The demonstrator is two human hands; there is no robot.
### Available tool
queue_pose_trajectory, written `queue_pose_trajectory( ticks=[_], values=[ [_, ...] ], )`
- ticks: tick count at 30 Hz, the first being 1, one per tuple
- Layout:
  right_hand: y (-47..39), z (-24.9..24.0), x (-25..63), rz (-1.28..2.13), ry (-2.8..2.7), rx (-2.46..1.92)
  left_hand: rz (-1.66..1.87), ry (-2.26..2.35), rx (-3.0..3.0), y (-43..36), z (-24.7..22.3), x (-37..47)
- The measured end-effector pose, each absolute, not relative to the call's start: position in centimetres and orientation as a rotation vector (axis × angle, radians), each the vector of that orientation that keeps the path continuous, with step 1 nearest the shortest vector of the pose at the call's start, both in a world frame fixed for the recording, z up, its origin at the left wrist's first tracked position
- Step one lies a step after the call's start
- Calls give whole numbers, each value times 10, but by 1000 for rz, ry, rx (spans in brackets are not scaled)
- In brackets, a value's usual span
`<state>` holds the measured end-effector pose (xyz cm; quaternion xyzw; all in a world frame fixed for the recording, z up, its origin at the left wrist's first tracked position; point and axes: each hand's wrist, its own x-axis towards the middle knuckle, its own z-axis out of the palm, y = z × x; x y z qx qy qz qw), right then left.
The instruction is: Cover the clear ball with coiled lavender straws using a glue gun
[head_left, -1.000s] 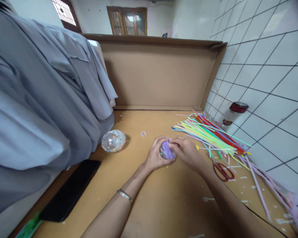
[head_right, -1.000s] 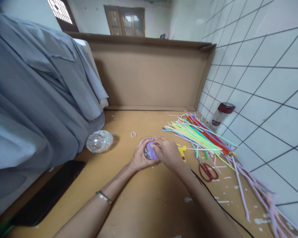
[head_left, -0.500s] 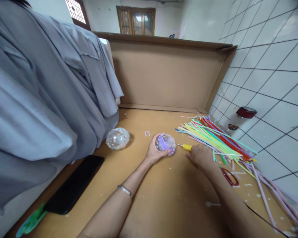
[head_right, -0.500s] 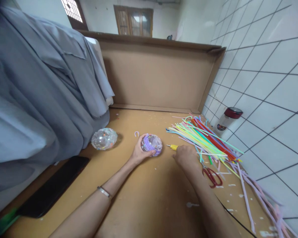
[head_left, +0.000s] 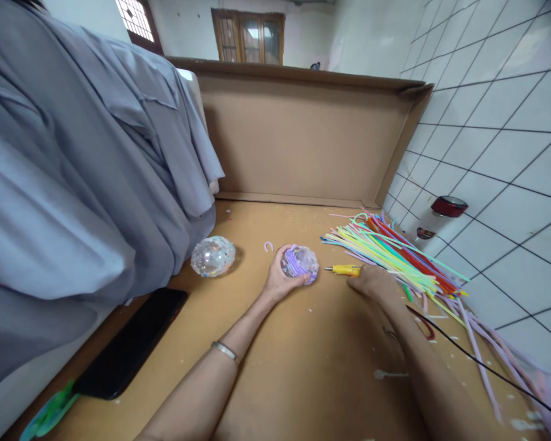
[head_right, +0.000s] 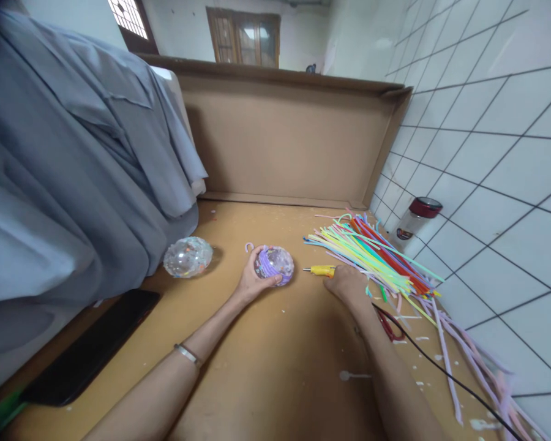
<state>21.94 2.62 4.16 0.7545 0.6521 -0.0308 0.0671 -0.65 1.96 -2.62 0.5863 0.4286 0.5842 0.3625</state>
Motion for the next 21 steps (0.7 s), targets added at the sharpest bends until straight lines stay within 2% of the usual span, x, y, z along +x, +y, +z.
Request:
queue_pose_trajectory(
  ticks=[8, 12, 17, 21],
  values=[
    [23, 52, 230, -112, 1979, 2531, 1507, 1056, 1464, 22, -28, -8],
    [18, 80, 225, 87, 2080, 2633, 1423, 957, 1461, 19, -28, -6],
    [-1, 109, 211, 338, 2249, 2491, 1293, 863, 1465, 15, -26, -3],
    [-11, 110, 203, 436, 2300, 2382, 1270, 868, 1499, 15, -26, -3]
  ],
)
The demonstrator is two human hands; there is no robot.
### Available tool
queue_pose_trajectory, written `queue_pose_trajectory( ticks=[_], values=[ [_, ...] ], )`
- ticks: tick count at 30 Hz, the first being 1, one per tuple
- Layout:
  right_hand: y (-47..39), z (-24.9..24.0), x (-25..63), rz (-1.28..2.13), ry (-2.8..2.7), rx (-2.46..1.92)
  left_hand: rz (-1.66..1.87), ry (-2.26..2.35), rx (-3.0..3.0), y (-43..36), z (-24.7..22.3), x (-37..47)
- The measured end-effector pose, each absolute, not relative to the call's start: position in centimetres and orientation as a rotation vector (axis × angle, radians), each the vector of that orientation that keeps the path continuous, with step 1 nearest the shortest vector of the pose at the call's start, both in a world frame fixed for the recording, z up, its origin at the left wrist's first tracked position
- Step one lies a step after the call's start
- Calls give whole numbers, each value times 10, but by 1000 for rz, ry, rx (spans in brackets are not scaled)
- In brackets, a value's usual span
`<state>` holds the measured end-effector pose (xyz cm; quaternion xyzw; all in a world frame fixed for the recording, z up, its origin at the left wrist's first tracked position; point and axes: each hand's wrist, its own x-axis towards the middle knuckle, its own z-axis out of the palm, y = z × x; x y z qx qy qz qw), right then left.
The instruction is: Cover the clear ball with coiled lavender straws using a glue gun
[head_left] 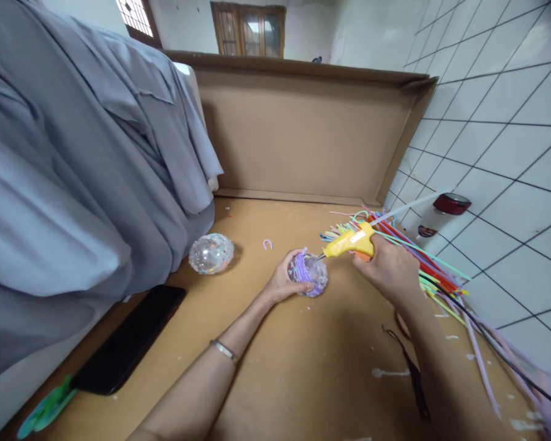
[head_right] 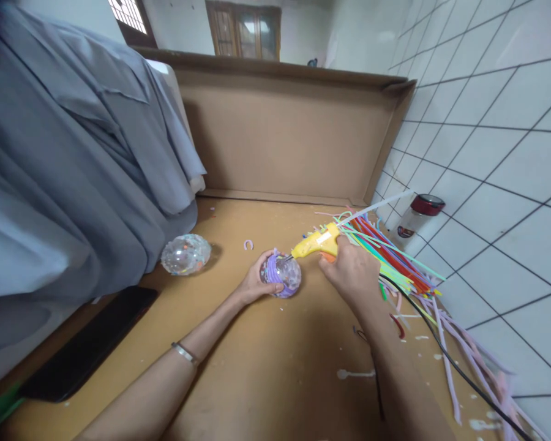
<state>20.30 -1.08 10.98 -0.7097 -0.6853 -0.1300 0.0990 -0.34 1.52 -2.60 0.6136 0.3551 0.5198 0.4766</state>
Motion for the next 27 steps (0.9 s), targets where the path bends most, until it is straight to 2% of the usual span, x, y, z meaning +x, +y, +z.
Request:
queue_pose_trajectory(
  ticks=[27],
  values=[
    [-7, 88, 189, -405, -2062, -1974, 1251, 834, 1565, 10, -18, -3]
  ],
)
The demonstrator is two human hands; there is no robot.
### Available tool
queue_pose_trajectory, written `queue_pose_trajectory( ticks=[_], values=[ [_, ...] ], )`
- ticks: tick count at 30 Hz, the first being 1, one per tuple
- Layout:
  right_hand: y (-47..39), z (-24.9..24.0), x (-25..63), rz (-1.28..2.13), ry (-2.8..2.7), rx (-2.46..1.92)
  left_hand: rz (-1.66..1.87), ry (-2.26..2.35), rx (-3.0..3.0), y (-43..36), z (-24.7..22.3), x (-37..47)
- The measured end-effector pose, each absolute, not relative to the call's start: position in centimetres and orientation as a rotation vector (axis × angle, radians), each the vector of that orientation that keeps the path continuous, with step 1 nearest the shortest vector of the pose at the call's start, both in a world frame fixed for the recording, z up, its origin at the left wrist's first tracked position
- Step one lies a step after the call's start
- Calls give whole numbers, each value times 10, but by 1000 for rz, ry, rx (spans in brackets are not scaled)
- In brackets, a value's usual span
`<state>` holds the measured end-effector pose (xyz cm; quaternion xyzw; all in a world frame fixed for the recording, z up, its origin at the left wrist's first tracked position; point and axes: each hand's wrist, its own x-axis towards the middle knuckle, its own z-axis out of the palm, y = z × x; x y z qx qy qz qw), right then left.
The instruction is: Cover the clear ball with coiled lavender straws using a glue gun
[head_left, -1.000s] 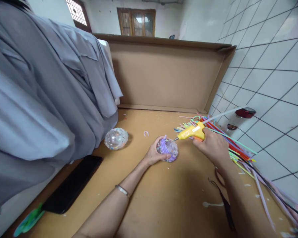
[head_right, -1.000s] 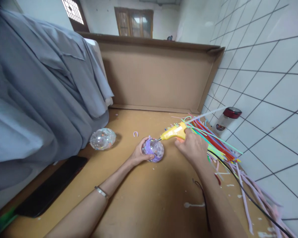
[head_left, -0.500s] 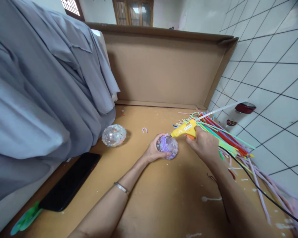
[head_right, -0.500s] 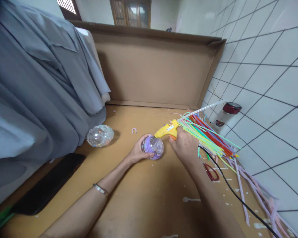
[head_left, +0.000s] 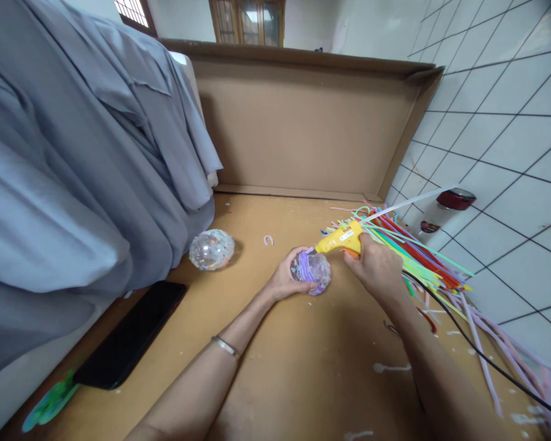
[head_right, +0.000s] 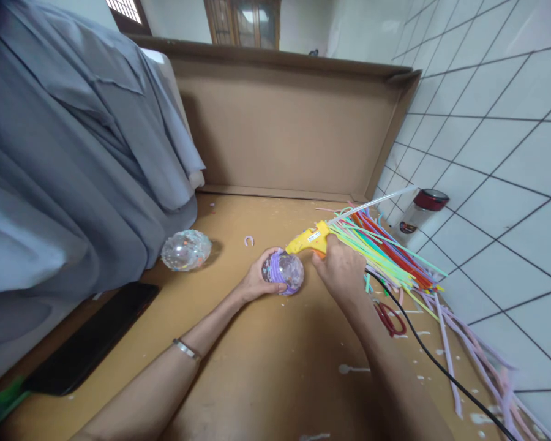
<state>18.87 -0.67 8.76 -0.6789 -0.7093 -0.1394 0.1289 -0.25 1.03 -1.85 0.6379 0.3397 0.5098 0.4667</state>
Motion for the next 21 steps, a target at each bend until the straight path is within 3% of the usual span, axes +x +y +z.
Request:
queue_pose_trajectory(
  ticks=[21],
  values=[
    [-6, 88, 193, -440, -2080, -1966, 1228, 850, 1618, 10, -18, -4]
  ],
)
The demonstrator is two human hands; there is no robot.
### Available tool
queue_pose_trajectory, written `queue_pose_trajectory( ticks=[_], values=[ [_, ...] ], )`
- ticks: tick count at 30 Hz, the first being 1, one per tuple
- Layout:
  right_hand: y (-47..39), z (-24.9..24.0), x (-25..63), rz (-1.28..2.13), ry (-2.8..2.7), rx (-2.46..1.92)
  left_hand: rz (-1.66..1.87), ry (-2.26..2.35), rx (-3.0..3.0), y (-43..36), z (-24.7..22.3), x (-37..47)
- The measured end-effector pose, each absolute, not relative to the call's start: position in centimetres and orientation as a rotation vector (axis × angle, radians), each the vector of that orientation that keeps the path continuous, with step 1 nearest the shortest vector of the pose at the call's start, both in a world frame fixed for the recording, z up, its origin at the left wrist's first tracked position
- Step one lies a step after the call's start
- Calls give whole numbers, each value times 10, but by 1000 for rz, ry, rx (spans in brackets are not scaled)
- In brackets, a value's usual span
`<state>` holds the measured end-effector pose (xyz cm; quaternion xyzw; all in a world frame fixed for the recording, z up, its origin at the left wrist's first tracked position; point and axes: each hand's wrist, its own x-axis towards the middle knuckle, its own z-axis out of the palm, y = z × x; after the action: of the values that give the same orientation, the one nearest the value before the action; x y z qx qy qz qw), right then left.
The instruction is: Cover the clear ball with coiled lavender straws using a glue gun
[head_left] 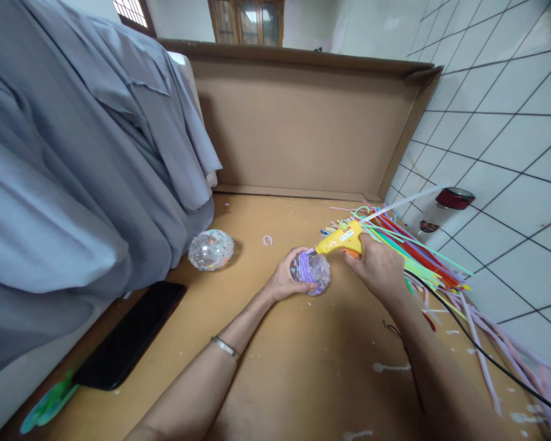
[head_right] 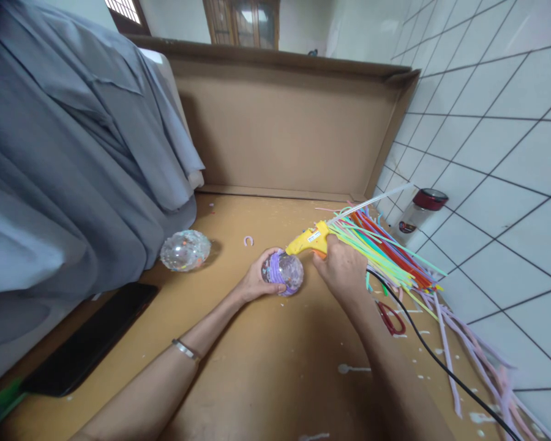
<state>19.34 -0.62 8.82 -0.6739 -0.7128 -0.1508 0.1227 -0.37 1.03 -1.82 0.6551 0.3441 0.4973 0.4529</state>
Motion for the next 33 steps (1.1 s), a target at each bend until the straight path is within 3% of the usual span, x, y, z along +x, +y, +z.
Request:
queue_pose_trajectory(
  ticks=[33],
  values=[
    [-7, 95, 195, -354, -2113, -2026, 1208, 870, 1636, 8, -13, -2]
  ],
)
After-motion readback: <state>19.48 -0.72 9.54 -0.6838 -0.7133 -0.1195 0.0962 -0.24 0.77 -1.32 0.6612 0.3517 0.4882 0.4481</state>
